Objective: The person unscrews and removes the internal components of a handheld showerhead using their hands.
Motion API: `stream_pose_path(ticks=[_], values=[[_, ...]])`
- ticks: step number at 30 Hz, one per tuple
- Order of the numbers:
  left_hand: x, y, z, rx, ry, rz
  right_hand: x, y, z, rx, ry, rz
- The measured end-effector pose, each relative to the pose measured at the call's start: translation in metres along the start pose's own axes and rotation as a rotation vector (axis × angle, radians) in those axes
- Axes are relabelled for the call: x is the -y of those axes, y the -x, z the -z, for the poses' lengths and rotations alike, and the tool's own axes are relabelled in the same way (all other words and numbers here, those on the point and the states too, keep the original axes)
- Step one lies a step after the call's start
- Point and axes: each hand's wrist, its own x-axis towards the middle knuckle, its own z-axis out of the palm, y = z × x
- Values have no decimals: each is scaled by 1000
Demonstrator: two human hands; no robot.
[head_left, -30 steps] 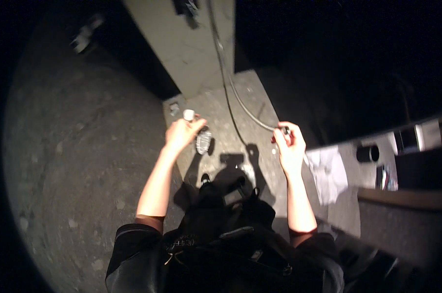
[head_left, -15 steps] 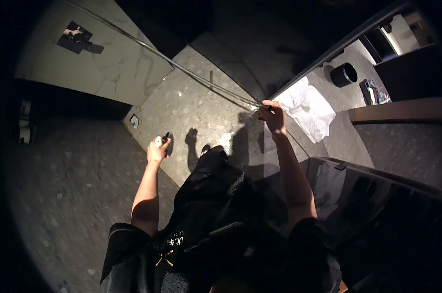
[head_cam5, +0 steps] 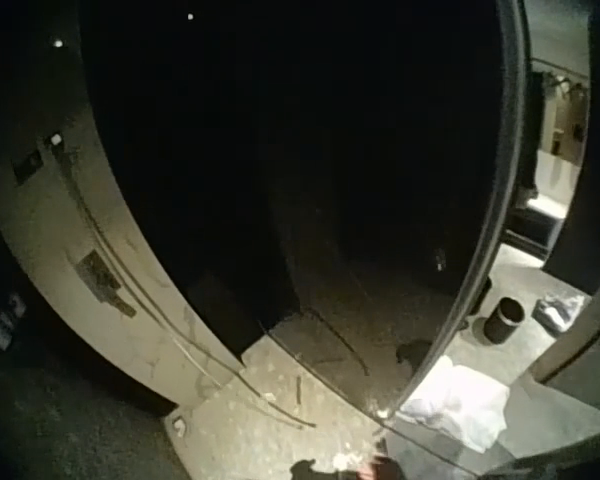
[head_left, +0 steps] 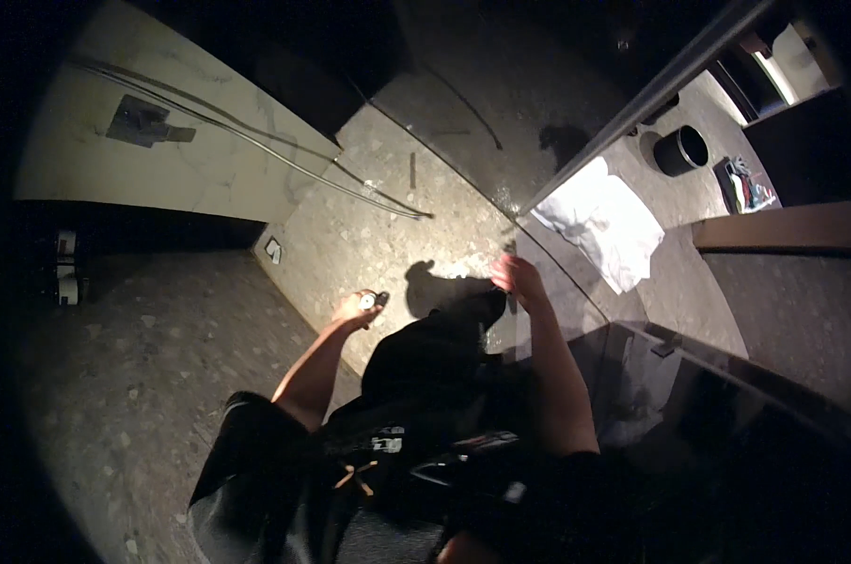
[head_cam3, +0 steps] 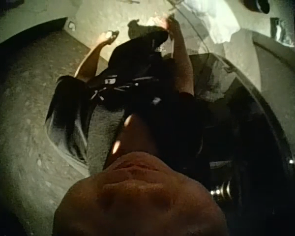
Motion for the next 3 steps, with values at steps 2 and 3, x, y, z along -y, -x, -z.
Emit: stream_pose_path(ticks=[2,3], values=[[-69,-5,-6,119,-180,103,20,12,49,-247,305,-111],[-74,-11,-11,152,-119,85,34,9,51,-238,310,-106]])
